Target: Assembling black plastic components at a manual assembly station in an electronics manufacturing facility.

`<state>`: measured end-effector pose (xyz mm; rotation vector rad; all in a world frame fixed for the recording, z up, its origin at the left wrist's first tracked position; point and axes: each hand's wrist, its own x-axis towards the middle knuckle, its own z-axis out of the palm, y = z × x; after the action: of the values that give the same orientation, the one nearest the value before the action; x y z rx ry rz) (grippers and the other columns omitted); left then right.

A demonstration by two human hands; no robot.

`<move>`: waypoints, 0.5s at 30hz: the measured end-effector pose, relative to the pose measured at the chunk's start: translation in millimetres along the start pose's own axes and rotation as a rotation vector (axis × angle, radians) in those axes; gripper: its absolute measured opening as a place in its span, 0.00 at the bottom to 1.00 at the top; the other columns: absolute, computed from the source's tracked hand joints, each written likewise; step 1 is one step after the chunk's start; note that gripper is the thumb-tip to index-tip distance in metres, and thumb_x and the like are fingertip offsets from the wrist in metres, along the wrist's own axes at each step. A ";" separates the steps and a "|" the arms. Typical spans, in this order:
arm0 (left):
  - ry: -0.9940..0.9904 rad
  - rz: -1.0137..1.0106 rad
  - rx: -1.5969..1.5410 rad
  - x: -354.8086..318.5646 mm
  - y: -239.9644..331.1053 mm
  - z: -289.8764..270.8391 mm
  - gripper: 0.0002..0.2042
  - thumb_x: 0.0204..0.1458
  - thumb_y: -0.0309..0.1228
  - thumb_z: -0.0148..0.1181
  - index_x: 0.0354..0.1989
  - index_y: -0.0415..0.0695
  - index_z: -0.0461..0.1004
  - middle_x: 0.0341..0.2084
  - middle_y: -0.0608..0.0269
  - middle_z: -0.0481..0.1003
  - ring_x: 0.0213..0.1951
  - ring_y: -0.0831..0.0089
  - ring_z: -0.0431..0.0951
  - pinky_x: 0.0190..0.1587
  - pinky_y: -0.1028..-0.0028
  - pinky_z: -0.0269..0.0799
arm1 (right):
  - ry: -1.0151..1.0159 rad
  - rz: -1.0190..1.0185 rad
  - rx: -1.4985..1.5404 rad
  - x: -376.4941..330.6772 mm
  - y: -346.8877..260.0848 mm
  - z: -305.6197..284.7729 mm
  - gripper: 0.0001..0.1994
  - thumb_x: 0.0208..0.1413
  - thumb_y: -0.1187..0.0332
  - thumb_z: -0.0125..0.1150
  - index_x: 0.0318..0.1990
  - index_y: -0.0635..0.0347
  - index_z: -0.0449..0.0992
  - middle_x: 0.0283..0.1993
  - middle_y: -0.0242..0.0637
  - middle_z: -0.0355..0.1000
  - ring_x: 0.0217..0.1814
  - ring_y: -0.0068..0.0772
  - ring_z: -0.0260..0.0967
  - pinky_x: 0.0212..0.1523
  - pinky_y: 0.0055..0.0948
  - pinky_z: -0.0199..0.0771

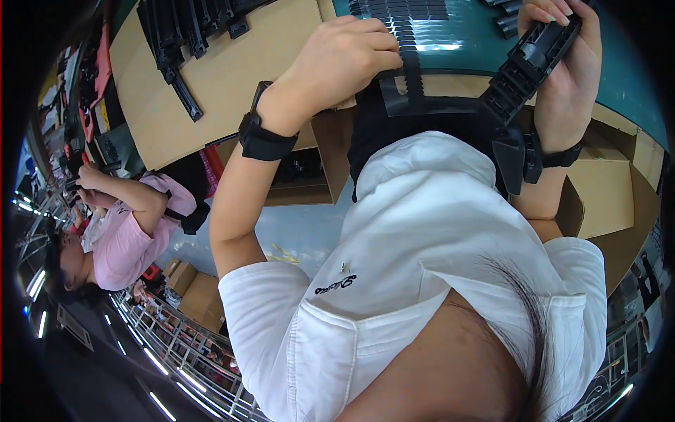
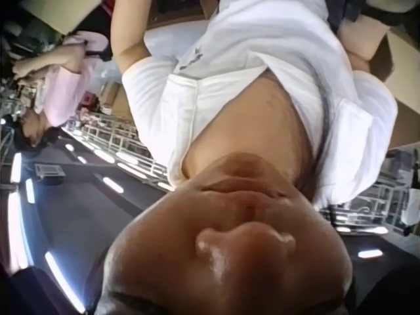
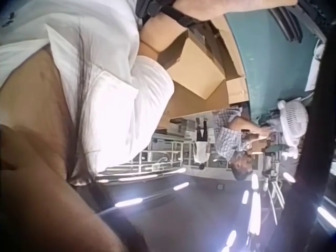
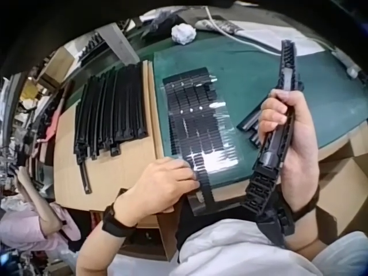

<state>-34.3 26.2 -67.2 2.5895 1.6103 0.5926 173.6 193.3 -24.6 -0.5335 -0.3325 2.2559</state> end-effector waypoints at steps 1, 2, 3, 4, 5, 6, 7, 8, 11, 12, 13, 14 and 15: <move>-0.006 0.016 0.000 1.3 -0.3 -0.8 0.08 0.42 0.27 0.64 0.32 0.50 0.83 0.32 0.74 0.77 0.42 0.72 0.78 0.44 0.71 0.74 | -0.006 -0.008 -0.002 -0.1 0.8 0.6 0.09 0.66 0.72 0.55 0.32 0.60 0.67 0.25 0.28 0.65 0.24 0.19 0.65 0.28 0.19 0.74; -0.012 0.032 0.000 2.4 -0.5 -1.3 0.08 0.42 0.27 0.64 0.32 0.50 0.82 0.32 0.74 0.77 0.42 0.72 0.78 0.44 0.71 0.75 | -0.012 -0.016 -0.005 -0.2 1.7 1.3 0.09 0.66 0.72 0.55 0.32 0.60 0.67 0.25 0.28 0.65 0.24 0.19 0.65 0.28 0.19 0.74; -0.017 0.048 0.001 3.0 -0.3 -1.3 0.07 0.42 0.28 0.63 0.31 0.50 0.82 0.32 0.74 0.76 0.41 0.72 0.78 0.43 0.71 0.75 | -0.018 -0.024 -0.008 -0.2 2.3 1.7 0.08 0.66 0.72 0.55 0.32 0.60 0.67 0.25 0.28 0.65 0.24 0.19 0.65 0.28 0.19 0.74; -0.017 0.048 0.000 3.2 0.7 -0.5 0.07 0.42 0.28 0.63 0.31 0.50 0.82 0.32 0.74 0.76 0.41 0.72 0.78 0.43 0.71 0.75 | -0.017 -0.024 -0.008 0.2 2.8 1.9 0.08 0.66 0.72 0.55 0.32 0.60 0.67 0.25 0.28 0.65 0.24 0.19 0.65 0.28 0.19 0.74; -0.030 0.045 -0.003 4.2 2.4 0.7 0.06 0.42 0.28 0.63 0.31 0.50 0.81 0.31 0.74 0.76 0.41 0.73 0.78 0.43 0.71 0.75 | -0.025 -0.015 -0.006 1.3 2.7 1.9 0.08 0.66 0.72 0.55 0.32 0.60 0.67 0.25 0.28 0.65 0.24 0.19 0.65 0.28 0.19 0.74; -0.042 0.043 -0.006 5.2 4.1 1.7 0.05 0.42 0.28 0.63 0.30 0.50 0.80 0.31 0.74 0.75 0.41 0.73 0.78 0.43 0.71 0.75 | -0.033 -0.006 -0.005 2.4 2.6 1.9 0.08 0.66 0.72 0.55 0.33 0.60 0.67 0.25 0.27 0.65 0.24 0.19 0.65 0.28 0.19 0.73; -0.054 0.040 -0.009 6.0 5.1 1.9 0.05 0.43 0.29 0.63 0.29 0.50 0.79 0.31 0.73 0.75 0.41 0.73 0.78 0.42 0.71 0.76 | -0.041 0.003 -0.003 3.1 2.4 1.9 0.08 0.66 0.72 0.55 0.33 0.60 0.67 0.25 0.27 0.65 0.24 0.19 0.65 0.28 0.19 0.73; -0.053 0.040 -0.009 6.6 5.0 1.7 0.05 0.43 0.29 0.63 0.29 0.50 0.79 0.31 0.73 0.75 0.41 0.73 0.78 0.42 0.71 0.76 | -0.042 0.002 -0.004 3.4 2.3 1.9 0.08 0.66 0.72 0.55 0.33 0.60 0.67 0.25 0.27 0.65 0.24 0.19 0.65 0.28 0.19 0.73; -0.076 0.059 0.010 10.7 4.4 -0.7 0.05 0.42 0.29 0.63 0.29 0.49 0.78 0.31 0.73 0.74 0.42 0.73 0.78 0.42 0.71 0.76 | -0.057 0.010 -0.010 2.9 1.1 1.6 0.08 0.66 0.72 0.55 0.33 0.60 0.67 0.25 0.27 0.65 0.24 0.18 0.65 0.28 0.19 0.73; -0.074 0.060 0.010 11.4 4.5 -0.3 0.05 0.42 0.29 0.63 0.29 0.49 0.78 0.31 0.73 0.74 0.42 0.73 0.78 0.42 0.71 0.76 | -0.058 0.009 -0.012 2.7 0.7 0.9 0.08 0.66 0.72 0.55 0.33 0.60 0.67 0.25 0.27 0.65 0.24 0.18 0.65 0.28 0.19 0.73; -0.078 0.061 0.004 12.1 4.5 0.3 0.04 0.43 0.29 0.63 0.29 0.49 0.78 0.30 0.73 0.74 0.41 0.72 0.78 0.42 0.71 0.76 | -0.066 0.017 -0.012 2.7 0.5 -0.4 0.08 0.66 0.72 0.55 0.33 0.60 0.67 0.25 0.27 0.65 0.24 0.18 0.65 0.28 0.19 0.73; -0.081 0.062 -0.002 12.7 4.7 1.0 0.04 0.44 0.29 0.63 0.29 0.48 0.77 0.30 0.72 0.74 0.41 0.71 0.79 0.42 0.70 0.76 | -0.074 0.025 -0.012 2.7 0.3 -1.7 0.08 0.66 0.72 0.55 0.34 0.60 0.67 0.25 0.27 0.65 0.24 0.18 0.65 0.29 0.19 0.73; -0.086 0.063 -0.008 13.1 4.7 1.4 0.04 0.45 0.29 0.64 0.29 0.48 0.77 0.30 0.71 0.74 0.41 0.70 0.79 0.41 0.70 0.76 | -0.082 0.034 -0.011 2.9 0.5 -2.4 0.07 0.67 0.71 0.55 0.34 0.60 0.67 0.25 0.27 0.65 0.24 0.18 0.65 0.29 0.19 0.73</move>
<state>-24.7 35.7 -63.5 2.6299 1.5040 0.4828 172.6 195.2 -27.6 -0.4565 -0.3806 2.3140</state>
